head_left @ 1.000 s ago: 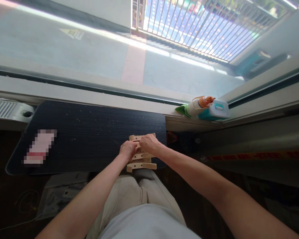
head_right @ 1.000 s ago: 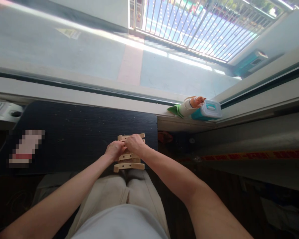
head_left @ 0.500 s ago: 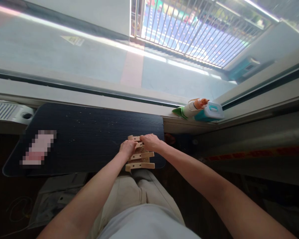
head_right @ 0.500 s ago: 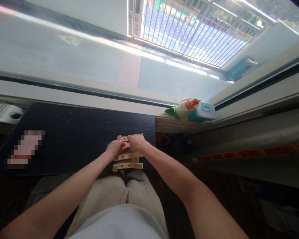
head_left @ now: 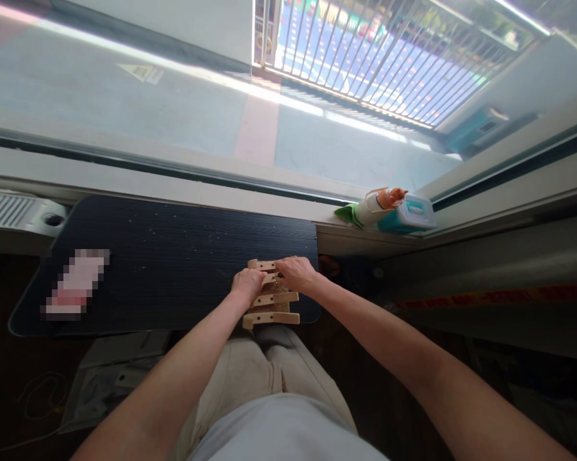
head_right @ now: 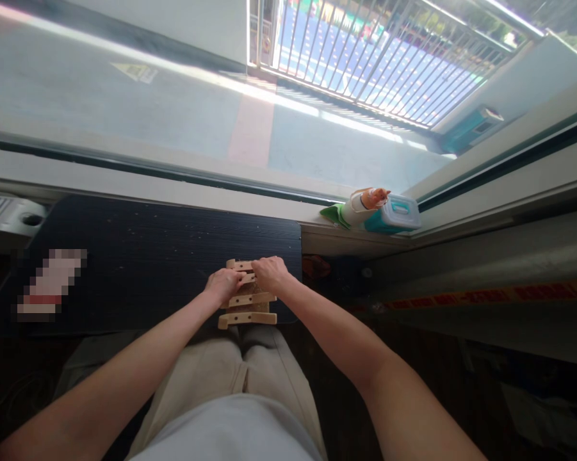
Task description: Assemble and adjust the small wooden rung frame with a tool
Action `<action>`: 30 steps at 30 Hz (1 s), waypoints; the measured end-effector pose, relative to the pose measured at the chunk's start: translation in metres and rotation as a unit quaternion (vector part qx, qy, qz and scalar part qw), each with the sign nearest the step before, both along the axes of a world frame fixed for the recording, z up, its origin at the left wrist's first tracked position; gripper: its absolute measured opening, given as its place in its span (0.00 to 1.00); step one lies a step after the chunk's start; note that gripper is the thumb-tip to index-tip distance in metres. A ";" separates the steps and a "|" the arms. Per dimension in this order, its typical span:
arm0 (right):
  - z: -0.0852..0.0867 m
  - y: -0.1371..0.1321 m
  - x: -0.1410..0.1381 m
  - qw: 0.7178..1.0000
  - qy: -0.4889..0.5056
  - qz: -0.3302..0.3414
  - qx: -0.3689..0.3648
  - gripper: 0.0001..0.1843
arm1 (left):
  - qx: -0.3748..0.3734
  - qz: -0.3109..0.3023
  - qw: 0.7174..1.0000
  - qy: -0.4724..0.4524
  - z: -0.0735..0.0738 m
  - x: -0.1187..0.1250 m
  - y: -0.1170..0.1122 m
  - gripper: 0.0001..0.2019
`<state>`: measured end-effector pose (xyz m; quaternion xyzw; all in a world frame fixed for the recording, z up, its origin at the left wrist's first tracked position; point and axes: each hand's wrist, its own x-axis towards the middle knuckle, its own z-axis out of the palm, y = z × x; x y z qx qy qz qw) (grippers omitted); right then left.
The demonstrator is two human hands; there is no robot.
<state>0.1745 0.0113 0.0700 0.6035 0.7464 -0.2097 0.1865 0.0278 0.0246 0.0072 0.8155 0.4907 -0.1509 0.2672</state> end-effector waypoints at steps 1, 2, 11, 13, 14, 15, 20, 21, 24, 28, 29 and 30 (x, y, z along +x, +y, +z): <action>0.002 -0.001 -0.002 0.999 0.010 0.035 0.009 0.12 | 0.001 -0.001 1.000 0.002 0.000 0.000 0.000 0.12; 0.003 -0.002 -0.003 0.998 0.018 0.056 0.015 0.12 | 0.003 -0.003 1.000 0.002 0.000 0.000 0.000 0.12; 0.000 0.003 0.004 0.996 -0.027 -0.082 -0.014 0.16 | -0.006 -0.013 1.000 0.007 0.000 0.000 0.002 0.13; 0.004 0.002 0.007 1.000 -0.004 -0.025 -0.002 0.15 | -0.007 -0.014 1.000 0.007 0.001 0.000 0.002 0.13; 0.005 0.002 0.007 1.000 0.006 0.001 0.002 0.13 | -0.005 -0.014 1.000 0.007 0.001 0.000 0.002 0.13; 0.006 0.002 0.007 1.000 0.012 0.017 0.004 0.12 | -0.002 -0.014 1.000 0.006 0.001 0.000 0.002 0.12; 0.010 0.000 0.000 0.998 -0.020 -0.059 -0.004 0.17 | 0.011 -0.016 1.000 0.003 0.001 -0.001 0.000 0.12; 0.011 0.000 -0.001 0.997 -0.023 -0.069 -0.002 0.18 | 0.013 -0.018 1.000 0.004 0.001 -0.001 0.000 0.12; 0.014 -0.003 -0.004 0.999 -0.003 -0.047 0.013 0.18 | 0.029 -0.022 0.999 -0.006 0.000 -0.002 -0.002 0.14; 0.016 -0.008 -0.011 0.998 0.055 -0.007 0.027 0.16 | 0.041 -0.005 0.999 -0.019 0.002 -0.005 -0.002 0.19; 0.015 -0.009 -0.013 0.998 0.060 -0.007 0.025 0.16 | 0.035 0.005 0.999 -0.019 0.002 -0.006 -0.002 0.20; 0.014 -0.009 -0.014 0.998 0.061 -0.011 0.023 0.16 | 0.027 0.015 0.999 -0.025 0.003 -0.008 -0.003 0.22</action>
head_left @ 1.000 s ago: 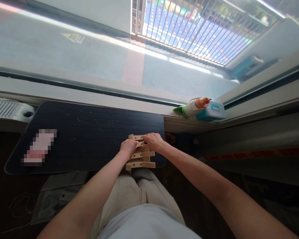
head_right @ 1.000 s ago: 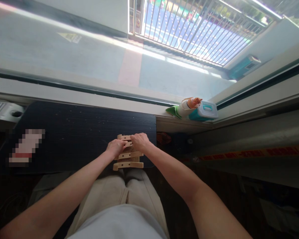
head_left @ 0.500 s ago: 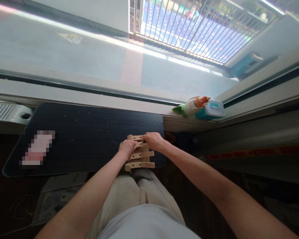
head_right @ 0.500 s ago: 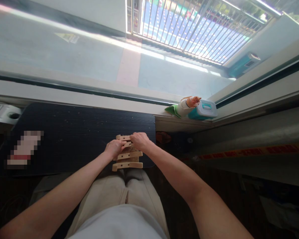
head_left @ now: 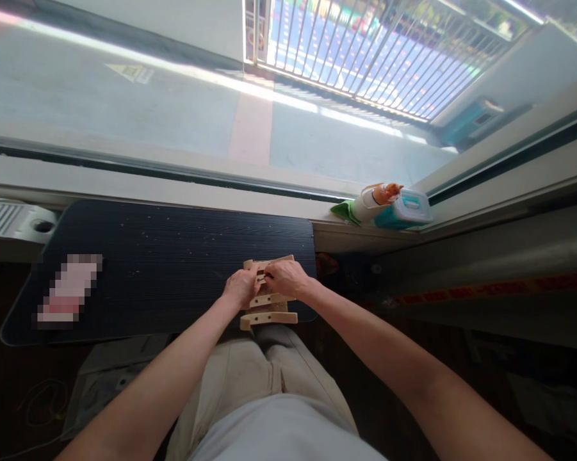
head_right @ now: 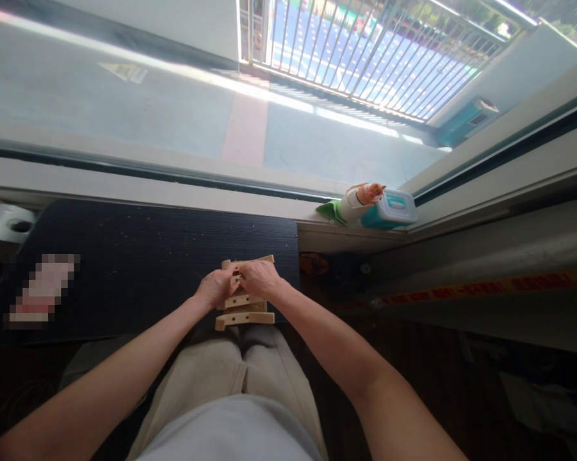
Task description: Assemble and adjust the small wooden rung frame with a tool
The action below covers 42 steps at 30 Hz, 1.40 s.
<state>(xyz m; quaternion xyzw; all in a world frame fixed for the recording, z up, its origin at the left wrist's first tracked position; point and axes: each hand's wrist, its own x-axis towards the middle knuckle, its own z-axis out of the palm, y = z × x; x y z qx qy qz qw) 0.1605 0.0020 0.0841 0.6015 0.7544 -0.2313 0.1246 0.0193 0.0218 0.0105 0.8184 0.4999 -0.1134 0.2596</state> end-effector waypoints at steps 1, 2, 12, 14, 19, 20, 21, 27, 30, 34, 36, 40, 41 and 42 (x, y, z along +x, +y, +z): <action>-0.001 0.000 -0.001 1.000 -0.002 -0.005 -0.002 0.17 | -0.009 0.006 1.000 -0.016 0.001 -0.003 -0.001 0.23; -0.002 -0.001 -0.002 1.000 -0.004 -0.009 -0.004 0.17 | -0.016 0.007 0.999 -0.042 0.001 -0.006 -0.002 0.24; -0.003 0.000 -0.007 1.000 -0.017 -0.009 -0.006 0.17 | 0.040 0.076 0.993 -0.083 -0.018 -0.016 -0.014 0.14; -0.004 0.000 -0.008 1.000 -0.020 -0.009 0.000 0.17 | 0.017 0.068 0.995 -0.068 -0.021 -0.016 -0.004 0.13; -0.004 0.001 -0.010 1.000 -0.022 -0.006 0.005 0.17 | -0.035 0.091 0.995 -0.032 -0.021 -0.018 0.008 0.16; -0.004 0.001 -0.011 1.000 -0.022 -0.006 0.005 0.17 | -0.036 0.094 0.995 -0.030 -0.022 -0.018 0.009 0.16; -0.004 0.000 -0.012 1.000 -0.022 -0.006 0.006 0.17 | -0.035 0.094 0.994 -0.033 -0.022 -0.019 0.009 0.16; -0.003 0.002 -0.007 0.999 -0.020 -0.043 0.001 0.17 | -0.033 0.068 0.993 -0.086 -0.030 -0.022 0.011 0.16; -0.007 0.001 0.008 0.995 0.000 -0.099 -0.003 0.19 | -0.030 0.058 0.993 -0.100 -0.032 -0.021 0.010 0.17; -0.021 -0.008 0.026 0.988 -0.019 -0.125 -0.088 0.16 | -0.036 0.072 0.986 -0.145 -0.034 -0.016 0.004 0.21; -0.029 -0.012 0.028 0.982 -0.029 -0.150 -0.113 0.16 | -0.036 0.092 0.981 -0.166 -0.037 -0.013 0.001 0.20; -0.041 -0.016 0.025 0.977 -0.005 -0.194 -0.082 0.17 | -0.040 0.139 0.969 -0.202 -0.042 -0.009 -0.005 0.16; -0.043 -0.015 0.025 0.976 -0.004 -0.202 -0.079 0.17 | -0.043 0.147 0.963 -0.221 -0.043 -0.008 -0.006 0.16; -0.044 -0.014 0.024 0.975 -0.006 -0.209 -0.079 0.17 | -0.047 0.155 0.957 -0.242 -0.045 -0.008 -0.006 0.16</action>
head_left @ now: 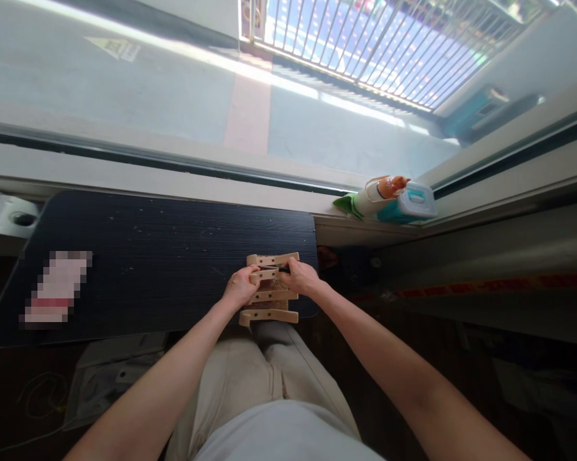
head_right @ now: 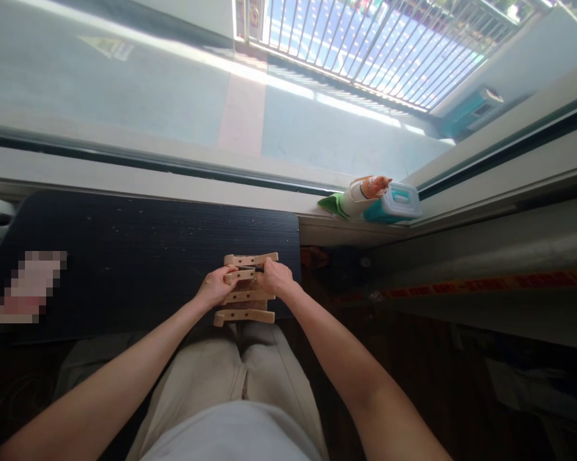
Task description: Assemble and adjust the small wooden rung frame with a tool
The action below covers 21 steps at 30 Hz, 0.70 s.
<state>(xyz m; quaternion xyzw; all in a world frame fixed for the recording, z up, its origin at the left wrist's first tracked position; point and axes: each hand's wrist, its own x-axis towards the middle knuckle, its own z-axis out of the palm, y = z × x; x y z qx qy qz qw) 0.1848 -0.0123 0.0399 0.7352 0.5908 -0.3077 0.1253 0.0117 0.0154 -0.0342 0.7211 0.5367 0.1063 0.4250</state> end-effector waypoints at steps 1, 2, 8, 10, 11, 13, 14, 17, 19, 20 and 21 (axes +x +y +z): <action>-0.002 0.001 0.000 1.000 -0.005 -0.004 -0.002 0.17 | -0.004 0.008 1.000 -0.020 -0.001 0.001 0.000 0.16; -0.003 0.002 0.000 1.000 -0.011 -0.006 -0.003 0.16 | -0.011 0.018 0.999 -0.037 -0.003 0.001 -0.001 0.16; -0.007 0.006 0.002 1.000 -0.026 0.014 0.001 0.16 | -0.047 0.087 0.992 -0.074 -0.009 0.006 -0.002 0.14; -0.008 0.007 0.002 0.999 -0.033 0.021 -0.004 0.15 | -0.063 0.109 0.989 -0.079 -0.006 0.008 -0.004 0.13; -0.009 0.008 0.002 0.999 -0.036 0.024 -0.009 0.14 | -0.069 0.123 0.987 -0.082 -0.005 0.008 -0.005 0.13; -0.009 0.009 0.002 0.999 -0.039 0.028 -0.019 0.15 | -0.078 0.151 0.982 -0.085 -0.001 0.010 -0.006 0.14; -0.010 0.010 0.002 0.999 -0.039 0.030 -0.022 0.15 | -0.083 0.162 0.980 -0.085 0.001 0.010 -0.007 0.14; -0.008 0.012 0.001 0.998 -0.040 0.033 -0.025 0.16 | -0.105 0.182 0.975 -0.077 0.004 0.012 -0.007 0.14; -0.005 0.013 0.001 0.998 -0.038 0.036 -0.030 0.17 | -0.114 0.189 0.973 -0.068 0.006 0.013 -0.006 0.15; -0.004 0.014 0.001 0.998 -0.035 0.040 -0.033 0.18 | -0.115 0.192 0.973 -0.064 0.006 0.013 -0.006 0.15; -0.003 0.014 0.002 0.998 -0.029 0.045 -0.035 0.19 | -0.115 0.193 0.973 -0.060 0.007 0.013 -0.006 0.15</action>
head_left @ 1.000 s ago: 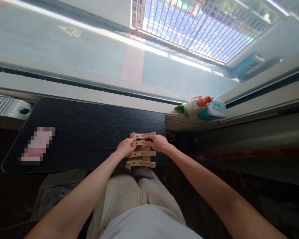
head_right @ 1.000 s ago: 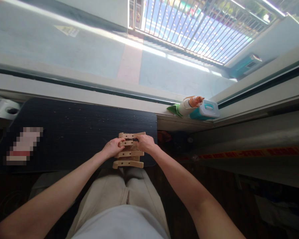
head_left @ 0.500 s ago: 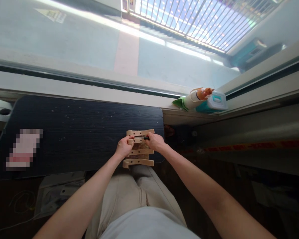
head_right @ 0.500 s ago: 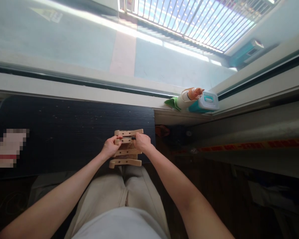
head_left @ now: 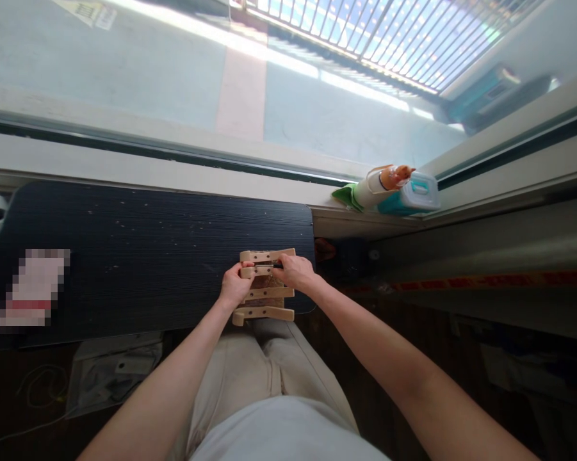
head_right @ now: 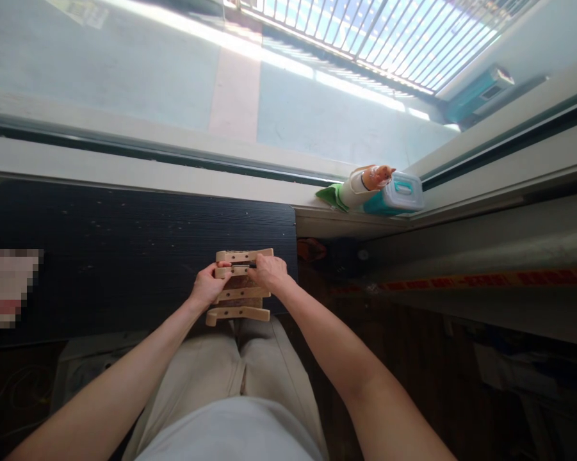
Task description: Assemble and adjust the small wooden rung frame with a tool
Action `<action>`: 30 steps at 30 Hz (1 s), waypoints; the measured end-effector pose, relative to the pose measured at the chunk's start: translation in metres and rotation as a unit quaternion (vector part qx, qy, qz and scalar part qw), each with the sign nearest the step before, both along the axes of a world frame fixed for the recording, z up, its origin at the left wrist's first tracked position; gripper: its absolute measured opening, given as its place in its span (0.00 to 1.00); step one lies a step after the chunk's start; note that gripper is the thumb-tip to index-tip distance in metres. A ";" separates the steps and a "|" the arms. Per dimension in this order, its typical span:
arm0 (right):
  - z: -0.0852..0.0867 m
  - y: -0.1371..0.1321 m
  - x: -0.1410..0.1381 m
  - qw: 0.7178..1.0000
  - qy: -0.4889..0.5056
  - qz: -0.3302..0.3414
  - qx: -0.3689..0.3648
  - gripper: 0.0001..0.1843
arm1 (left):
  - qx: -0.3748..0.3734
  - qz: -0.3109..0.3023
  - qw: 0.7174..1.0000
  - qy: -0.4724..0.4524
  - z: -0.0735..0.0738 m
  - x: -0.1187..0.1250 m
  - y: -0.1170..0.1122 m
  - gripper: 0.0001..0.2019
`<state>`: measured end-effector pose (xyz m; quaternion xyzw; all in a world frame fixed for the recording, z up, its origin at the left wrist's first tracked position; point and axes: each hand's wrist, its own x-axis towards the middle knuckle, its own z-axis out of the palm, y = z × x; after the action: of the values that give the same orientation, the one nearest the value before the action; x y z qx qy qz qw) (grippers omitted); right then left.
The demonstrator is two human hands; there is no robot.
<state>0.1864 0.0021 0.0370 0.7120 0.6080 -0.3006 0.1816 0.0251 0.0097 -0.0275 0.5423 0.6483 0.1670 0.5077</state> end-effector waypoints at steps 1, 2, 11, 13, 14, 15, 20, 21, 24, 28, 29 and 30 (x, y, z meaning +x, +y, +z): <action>0.001 0.000 0.001 1.000 0.008 0.006 0.000 0.20 | 0.001 0.000 1.000 0.004 0.000 0.000 0.000 0.14; 0.001 0.000 0.002 1.000 0.015 0.013 0.000 0.20 | 0.003 0.000 1.000 0.007 0.000 0.000 -0.001 0.14; -0.009 -0.009 0.005 0.999 0.011 0.041 0.005 0.19 | 0.046 -0.007 0.998 -0.034 -0.013 -0.001 -0.008 0.16; -0.009 -0.008 0.003 0.999 0.006 0.045 0.006 0.19 | 0.038 -0.004 0.999 -0.014 -0.009 0.000 -0.006 0.15; -0.010 -0.006 0.002 0.999 0.001 0.046 0.008 0.19 | 0.029 -0.002 1.000 0.002 -0.006 0.002 -0.005 0.14; -0.010 -0.005 0.001 0.999 -0.003 0.048 0.011 0.19 | 0.020 0.000 1.000 0.019 -0.003 0.003 -0.003 0.14; -0.013 0.002 -0.003 0.999 -0.013 0.049 0.015 0.18 | -0.014 -0.001 0.997 0.073 0.002 0.004 0.002 0.14; -0.014 0.003 -0.004 0.999 -0.015 0.048 0.014 0.19 | -0.018 -0.006 0.997 0.076 0.001 0.003 0.001 0.14; -0.014 0.000 -0.007 0.999 -0.019 0.046 0.019 0.19 | -0.003 -0.029 0.997 0.066 -0.004 -0.001 -0.003 0.15; -0.015 -0.008 -0.008 0.999 -0.020 0.034 0.025 0.18 | 0.058 -0.060 0.996 0.044 -0.008 -0.003 -0.006 0.16; -0.016 -0.010 -0.008 0.999 -0.020 0.030 0.022 0.18 | 0.062 -0.065 0.995 0.040 -0.008 -0.003 -0.006 0.16; -0.017 -0.011 -0.007 0.999 -0.019 0.027 0.021 0.18 | 0.060 -0.068 0.995 0.036 -0.008 -0.003 -0.005 0.16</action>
<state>0.1799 -0.0090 0.0205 0.7048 0.6294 -0.2691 0.1861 0.0225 0.0042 -0.0357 0.6201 0.6167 0.1515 0.4606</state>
